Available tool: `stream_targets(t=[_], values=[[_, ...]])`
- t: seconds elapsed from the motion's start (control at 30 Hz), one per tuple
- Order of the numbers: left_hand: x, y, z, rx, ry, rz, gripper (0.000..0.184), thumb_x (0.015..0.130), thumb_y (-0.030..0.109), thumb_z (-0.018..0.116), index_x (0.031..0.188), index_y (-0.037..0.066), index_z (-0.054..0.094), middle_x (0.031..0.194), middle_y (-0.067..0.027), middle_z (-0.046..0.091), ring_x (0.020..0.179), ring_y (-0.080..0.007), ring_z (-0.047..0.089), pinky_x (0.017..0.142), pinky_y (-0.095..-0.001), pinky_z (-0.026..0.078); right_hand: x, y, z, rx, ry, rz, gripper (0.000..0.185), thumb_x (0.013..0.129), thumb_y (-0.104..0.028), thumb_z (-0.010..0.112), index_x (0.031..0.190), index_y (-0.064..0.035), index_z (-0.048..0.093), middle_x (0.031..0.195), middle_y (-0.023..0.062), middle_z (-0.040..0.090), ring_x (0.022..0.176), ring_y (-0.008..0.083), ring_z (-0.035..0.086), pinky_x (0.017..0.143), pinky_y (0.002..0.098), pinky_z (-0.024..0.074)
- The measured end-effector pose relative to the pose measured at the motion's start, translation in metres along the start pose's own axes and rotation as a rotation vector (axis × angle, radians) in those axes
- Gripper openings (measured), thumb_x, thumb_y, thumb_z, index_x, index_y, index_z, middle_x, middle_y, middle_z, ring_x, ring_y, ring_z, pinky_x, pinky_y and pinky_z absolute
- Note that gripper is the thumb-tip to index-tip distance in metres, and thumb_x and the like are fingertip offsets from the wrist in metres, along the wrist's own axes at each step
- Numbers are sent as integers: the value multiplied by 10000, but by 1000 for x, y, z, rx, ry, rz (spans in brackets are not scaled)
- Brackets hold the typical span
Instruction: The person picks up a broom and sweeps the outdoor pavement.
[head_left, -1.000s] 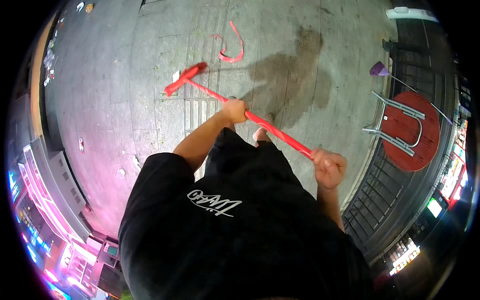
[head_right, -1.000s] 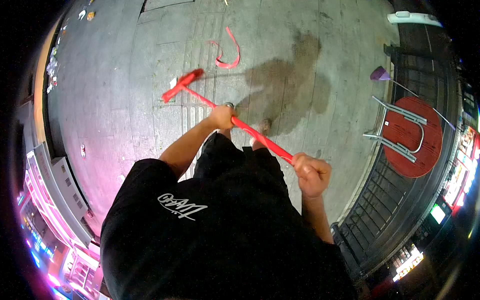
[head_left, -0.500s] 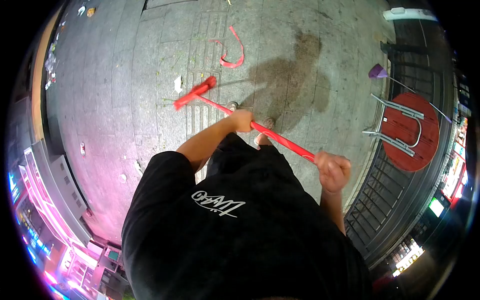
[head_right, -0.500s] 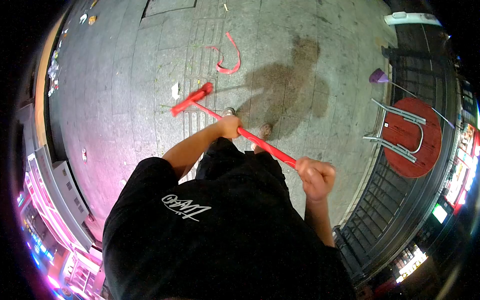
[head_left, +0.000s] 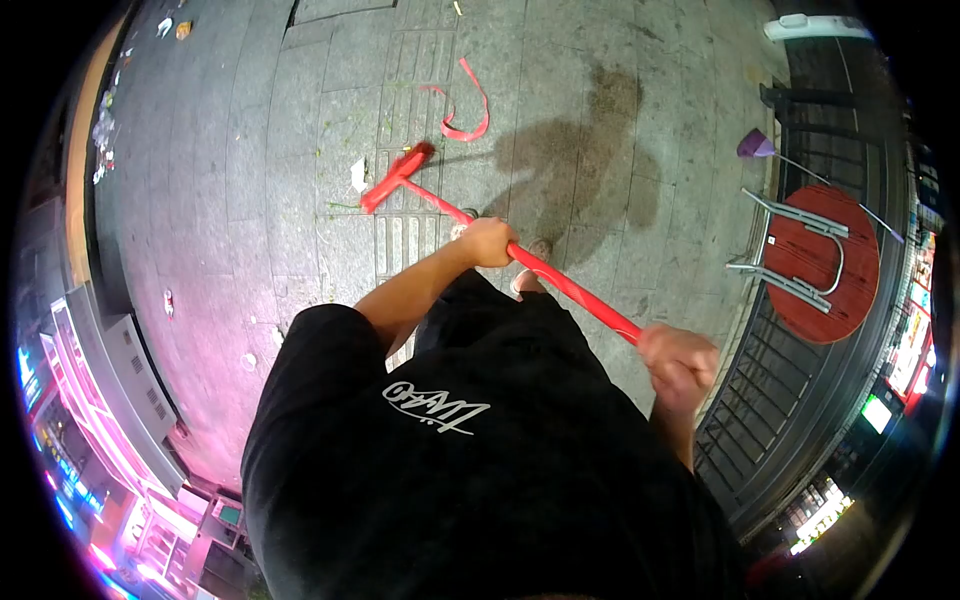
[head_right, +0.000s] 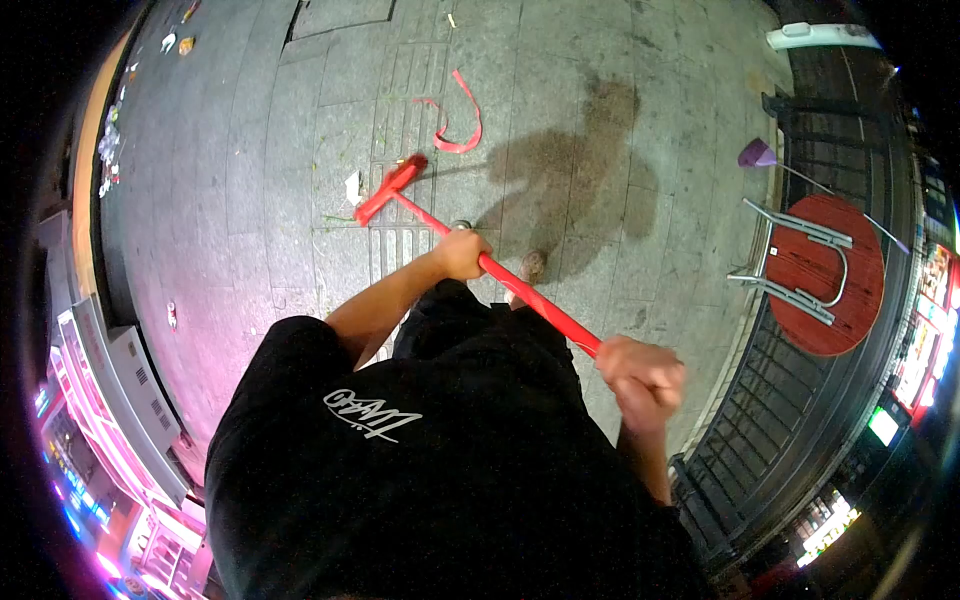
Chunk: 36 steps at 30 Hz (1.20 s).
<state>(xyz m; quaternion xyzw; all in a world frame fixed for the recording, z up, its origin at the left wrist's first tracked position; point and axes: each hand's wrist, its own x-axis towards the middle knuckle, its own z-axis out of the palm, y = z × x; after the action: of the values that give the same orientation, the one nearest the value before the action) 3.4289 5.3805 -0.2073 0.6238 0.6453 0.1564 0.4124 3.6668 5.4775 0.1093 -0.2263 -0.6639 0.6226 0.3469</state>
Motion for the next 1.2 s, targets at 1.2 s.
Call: stream_targets(t=[1.2], values=[[66,104,-65,-80,230,102,179,760,291,732,796,118,709,774,-166,692,784,-407,688,686,-530,546,46,-78,-87,48,-42,-273,400,979,-218,544,603,-139,436,500,0,447,446,120,426,579,355,403]])
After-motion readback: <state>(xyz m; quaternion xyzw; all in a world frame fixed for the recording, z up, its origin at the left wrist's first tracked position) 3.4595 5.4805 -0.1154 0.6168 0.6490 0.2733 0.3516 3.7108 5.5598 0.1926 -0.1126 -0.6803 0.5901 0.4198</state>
